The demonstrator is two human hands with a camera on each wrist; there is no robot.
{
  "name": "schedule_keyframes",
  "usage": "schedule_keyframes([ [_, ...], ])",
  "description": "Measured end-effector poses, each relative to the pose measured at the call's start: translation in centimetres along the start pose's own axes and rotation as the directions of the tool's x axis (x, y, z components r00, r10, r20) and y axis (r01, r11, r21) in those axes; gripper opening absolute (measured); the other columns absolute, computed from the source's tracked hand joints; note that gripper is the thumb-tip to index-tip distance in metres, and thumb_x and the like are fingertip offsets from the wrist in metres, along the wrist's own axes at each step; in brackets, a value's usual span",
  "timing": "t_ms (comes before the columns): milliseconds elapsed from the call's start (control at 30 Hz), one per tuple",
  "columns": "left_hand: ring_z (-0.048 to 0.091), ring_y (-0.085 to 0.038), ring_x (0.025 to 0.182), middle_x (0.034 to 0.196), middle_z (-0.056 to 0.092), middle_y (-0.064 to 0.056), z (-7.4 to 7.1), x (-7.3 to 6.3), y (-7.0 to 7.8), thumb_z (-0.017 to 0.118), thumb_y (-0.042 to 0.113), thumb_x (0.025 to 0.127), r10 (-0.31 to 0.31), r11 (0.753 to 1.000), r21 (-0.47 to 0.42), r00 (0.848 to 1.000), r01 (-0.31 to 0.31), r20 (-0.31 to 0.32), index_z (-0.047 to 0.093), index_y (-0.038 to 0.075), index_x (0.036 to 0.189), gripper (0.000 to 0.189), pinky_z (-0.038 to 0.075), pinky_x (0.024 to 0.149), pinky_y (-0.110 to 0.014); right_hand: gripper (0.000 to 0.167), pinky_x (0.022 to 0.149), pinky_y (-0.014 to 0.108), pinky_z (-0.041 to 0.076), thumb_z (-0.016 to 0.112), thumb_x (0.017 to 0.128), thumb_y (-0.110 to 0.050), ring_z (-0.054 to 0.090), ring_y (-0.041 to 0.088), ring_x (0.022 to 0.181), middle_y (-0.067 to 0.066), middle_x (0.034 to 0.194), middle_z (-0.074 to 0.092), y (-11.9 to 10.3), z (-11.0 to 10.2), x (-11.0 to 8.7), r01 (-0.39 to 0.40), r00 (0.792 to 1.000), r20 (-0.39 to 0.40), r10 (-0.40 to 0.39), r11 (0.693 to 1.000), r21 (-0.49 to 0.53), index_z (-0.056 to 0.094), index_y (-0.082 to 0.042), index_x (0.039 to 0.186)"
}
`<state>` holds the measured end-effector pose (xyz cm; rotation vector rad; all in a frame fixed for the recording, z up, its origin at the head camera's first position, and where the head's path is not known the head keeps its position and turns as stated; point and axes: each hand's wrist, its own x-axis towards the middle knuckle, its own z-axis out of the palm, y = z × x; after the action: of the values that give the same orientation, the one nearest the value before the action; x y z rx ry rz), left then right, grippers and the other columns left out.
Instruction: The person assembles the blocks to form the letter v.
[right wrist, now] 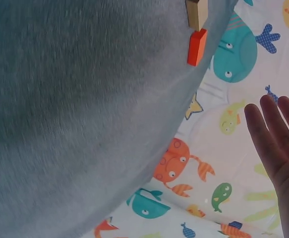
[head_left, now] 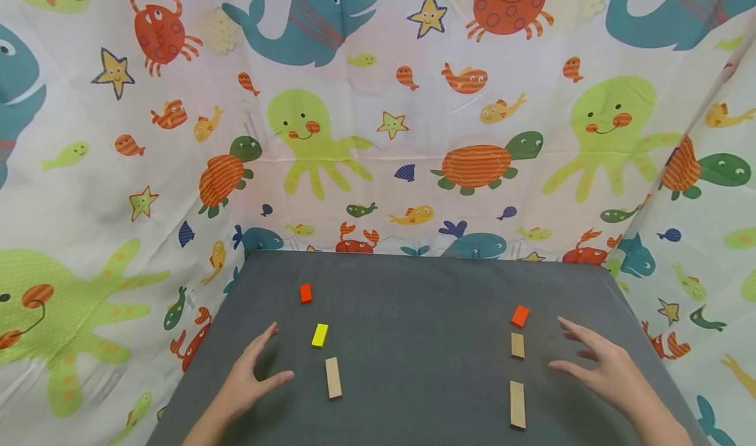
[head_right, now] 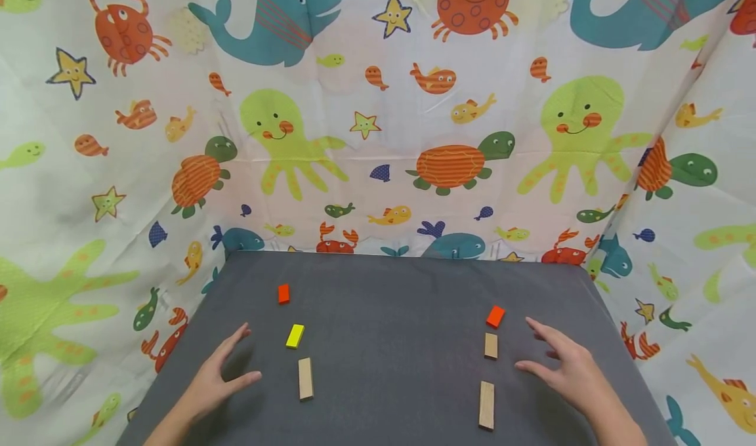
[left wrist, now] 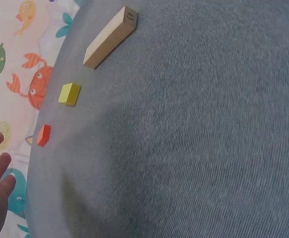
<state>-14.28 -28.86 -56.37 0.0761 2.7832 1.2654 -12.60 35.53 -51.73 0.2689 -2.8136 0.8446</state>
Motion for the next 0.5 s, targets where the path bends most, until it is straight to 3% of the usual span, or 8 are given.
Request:
schedule_keyframes([
  [133,0.031,-0.038,0.147,0.158,0.039,-0.008,0.5,0.1,-0.1,0.081,0.048,0.082,0.003,1.0,-0.007,1.0,-0.004,-0.009,0.023,0.03,0.161,0.099,0.024,0.11,-0.074,0.088,0.073,0.037,0.06,0.093,0.068,-0.036,0.062,0.002,0.107,0.019,0.129,0.066,-0.1,0.8,-0.1,-0.008,1.0,-0.027,0.008,1.0,0.019,0.056,-0.011,0.144],
  [200,0.032,-0.037,0.147,0.158,0.04,-0.007,0.7,0.1,-0.1,0.082,0.047,0.082,0.006,1.0,-0.014,1.0,-0.006,-0.017,0.024,0.029,0.161,0.099,0.024,0.11,-0.073,0.086,0.073,0.036,0.06,0.093,0.068,-0.034,0.06,-0.003,0.105,0.017,0.128,0.067,-0.1,1.1,-0.1,-0.004,0.999,-0.04,0.005,1.0,0.024,0.056,-0.012,0.143],
  [267,0.033,-0.037,0.147,0.157,0.042,-0.007,1.0,0.1,-0.2,0.082,0.046,0.082,0.009,1.0,-0.021,1.0,-0.009,-0.025,0.026,0.029,0.16,0.098,0.025,0.111,-0.072,0.087,0.073,0.037,0.06,0.093,0.069,-0.035,0.063,0.003,0.107,0.017,0.128,0.067,-0.2,1.4,-0.1,-0.008,0.999,-0.035,0.009,0.999,0.035,0.056,-0.012,0.144],
  [400,0.036,-0.035,0.146,0.155,0.045,-0.006,1.7,-0.1,-0.4,0.083,0.046,0.081,0.012,0.999,-0.035,0.999,-0.013,-0.033,0.027,0.028,0.16,0.098,0.027,0.112,-0.07,0.087,0.075,0.041,0.06,0.091,0.071,-0.037,0.063,0.034,0.11,0.018,0.13,0.066,-0.3,1.9,-0.1,-0.038,0.999,-0.006,0.038,0.997,0.06,0.054,-0.011,0.145],
  [500,0.037,-0.034,0.146,0.154,0.046,-0.005,2.1,-0.3,-0.6,0.083,0.045,0.081,0.01,0.999,-0.049,0.999,-0.012,-0.038,0.028,0.029,0.159,0.097,0.027,0.112,-0.069,0.087,0.076,0.042,0.06,0.091,0.071,-0.038,0.063,0.036,0.111,0.018,0.131,0.065,-0.4,2.2,-0.2,-0.055,0.998,0.007,0.055,0.996,0.067,0.054,-0.011,0.145],
])
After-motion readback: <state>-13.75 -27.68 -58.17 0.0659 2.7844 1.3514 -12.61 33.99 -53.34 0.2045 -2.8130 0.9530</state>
